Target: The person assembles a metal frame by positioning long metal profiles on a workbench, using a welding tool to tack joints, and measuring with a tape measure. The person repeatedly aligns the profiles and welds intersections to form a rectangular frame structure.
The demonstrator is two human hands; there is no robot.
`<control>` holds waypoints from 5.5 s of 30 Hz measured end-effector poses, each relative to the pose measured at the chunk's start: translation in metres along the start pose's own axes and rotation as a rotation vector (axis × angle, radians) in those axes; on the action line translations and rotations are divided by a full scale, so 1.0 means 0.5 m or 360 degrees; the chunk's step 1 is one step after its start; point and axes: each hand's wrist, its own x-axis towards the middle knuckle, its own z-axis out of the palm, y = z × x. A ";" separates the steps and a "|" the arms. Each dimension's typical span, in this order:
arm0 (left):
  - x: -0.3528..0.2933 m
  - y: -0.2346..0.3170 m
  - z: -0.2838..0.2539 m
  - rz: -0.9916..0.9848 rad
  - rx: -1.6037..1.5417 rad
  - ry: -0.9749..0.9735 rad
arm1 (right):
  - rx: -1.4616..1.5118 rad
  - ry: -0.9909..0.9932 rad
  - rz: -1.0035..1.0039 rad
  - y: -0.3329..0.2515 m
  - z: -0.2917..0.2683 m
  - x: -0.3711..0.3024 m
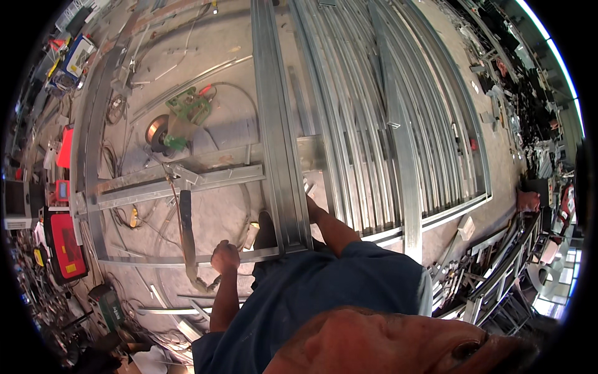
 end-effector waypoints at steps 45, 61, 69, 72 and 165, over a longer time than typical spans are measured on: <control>-0.004 0.019 -0.025 -0.0059 0.0047 -0.0102 | 0.0021 -0.0030 -0.0069 0.007 -0.008 0.011; -0.006 0.012 -0.016 -0.0006 0.0039 -0.0022 | 0.0038 -0.0008 -0.0083 0.009 -0.013 0.003; -0.007 0.017 -0.024 -0.0003 0.0026 -0.0034 | 0.0040 0.0003 -0.0090 0.011 -0.017 0.005; -0.007 0.016 -0.025 0.0008 0.0028 -0.0029 | 0.0042 0.0003 -0.0088 0.011 -0.018 0.005; 0.014 -0.023 0.008 0.0323 -0.0097 0.0222 | -0.2512 0.2167 -0.0270 -0.283 0.150 0.232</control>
